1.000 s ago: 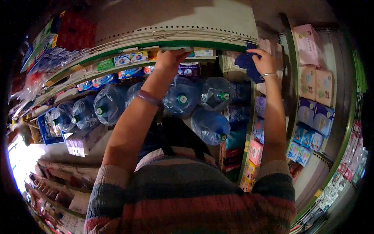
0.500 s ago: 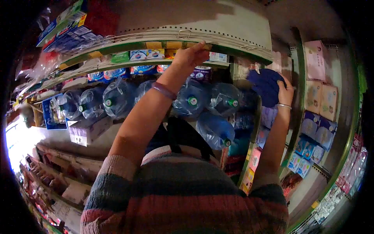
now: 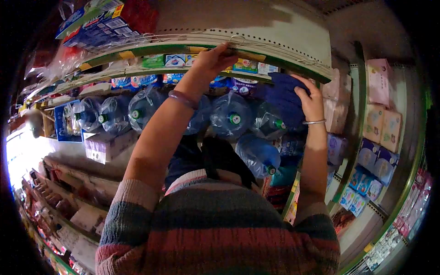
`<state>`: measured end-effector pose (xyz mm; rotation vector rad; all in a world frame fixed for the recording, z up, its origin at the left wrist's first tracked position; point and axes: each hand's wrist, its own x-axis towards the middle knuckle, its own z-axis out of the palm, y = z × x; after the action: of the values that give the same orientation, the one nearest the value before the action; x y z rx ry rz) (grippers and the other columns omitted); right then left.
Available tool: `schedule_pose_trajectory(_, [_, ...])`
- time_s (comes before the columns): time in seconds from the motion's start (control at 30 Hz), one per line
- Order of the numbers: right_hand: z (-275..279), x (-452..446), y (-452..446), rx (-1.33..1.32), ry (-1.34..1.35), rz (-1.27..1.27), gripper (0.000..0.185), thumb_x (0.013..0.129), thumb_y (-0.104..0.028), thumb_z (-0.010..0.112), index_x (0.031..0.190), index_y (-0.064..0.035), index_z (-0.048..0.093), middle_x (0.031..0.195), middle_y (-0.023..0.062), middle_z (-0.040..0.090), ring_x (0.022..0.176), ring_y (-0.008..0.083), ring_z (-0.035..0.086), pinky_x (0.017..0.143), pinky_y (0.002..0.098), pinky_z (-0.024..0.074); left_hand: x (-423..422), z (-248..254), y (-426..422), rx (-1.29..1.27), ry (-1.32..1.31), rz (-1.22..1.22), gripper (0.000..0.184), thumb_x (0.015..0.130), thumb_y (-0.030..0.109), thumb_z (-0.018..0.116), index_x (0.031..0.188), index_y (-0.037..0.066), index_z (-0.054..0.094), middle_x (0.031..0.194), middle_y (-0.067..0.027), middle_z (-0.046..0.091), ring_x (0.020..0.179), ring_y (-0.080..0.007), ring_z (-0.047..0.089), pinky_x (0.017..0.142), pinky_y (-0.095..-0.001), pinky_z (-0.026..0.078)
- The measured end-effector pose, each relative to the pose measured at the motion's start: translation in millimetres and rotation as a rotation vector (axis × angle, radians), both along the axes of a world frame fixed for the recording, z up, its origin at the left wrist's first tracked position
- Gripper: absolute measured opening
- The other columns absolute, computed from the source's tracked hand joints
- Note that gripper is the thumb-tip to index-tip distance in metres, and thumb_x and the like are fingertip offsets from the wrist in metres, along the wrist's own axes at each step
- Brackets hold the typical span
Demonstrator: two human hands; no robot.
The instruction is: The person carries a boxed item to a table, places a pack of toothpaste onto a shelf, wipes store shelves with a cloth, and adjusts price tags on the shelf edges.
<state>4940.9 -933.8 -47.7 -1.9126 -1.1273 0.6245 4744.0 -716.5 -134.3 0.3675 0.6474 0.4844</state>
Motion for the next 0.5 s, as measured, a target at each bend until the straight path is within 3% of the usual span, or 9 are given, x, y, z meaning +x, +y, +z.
schedule_pose_trajectory(0.23, [1, -15, 16, -0.034, 0.194, -0.005, 0.034, 0.077, 0.000, 0.053, 0.110, -0.0034, 0.062, 0.105, 0.0069, 0.062, 0.097, 0.0138, 0.055, 0.090, 0.0246, 0.0403, -3, 8, -7, 0.021, 0.048, 0.032, 0.024, 0.087, 0.010, 0.058, 0.101, -0.009, 0.052, 0.094, -0.0206, 0.061, 0.085, -0.0303, 0.064, 0.079, -0.0365, 0.056])
schedule_pose_trajectory(0.43, [14, -27, 28, -0.051, 0.183, 0.032, 0.037, 0.075, -0.001, 0.054, 0.111, -0.0026, 0.062, 0.105, 0.0068, 0.062, 0.097, 0.0153, 0.055, 0.089, 0.0266, 0.0412, -1, -1, -6, -0.047, 0.027, 0.027, 0.021, 0.079, -0.007, 0.054, 0.100, -0.005, 0.052, 0.095, -0.0187, 0.060, 0.086, -0.0308, 0.063, 0.079, -0.0364, 0.056])
schedule_pose_trajectory(0.5, [15, -30, 32, 0.018, 0.039, 0.086, 0.041, 0.074, -0.002, 0.054, 0.115, -0.0043, 0.059, 0.106, 0.0079, 0.063, 0.096, 0.0177, 0.057, 0.088, 0.0280, 0.0423, 1, -4, -5, -0.034, 0.008, 0.033, 0.023, 0.077, -0.009, 0.054, 0.099, -0.004, 0.053, 0.094, -0.0184, 0.060, 0.086, -0.0307, 0.063, 0.077, -0.0366, 0.057])
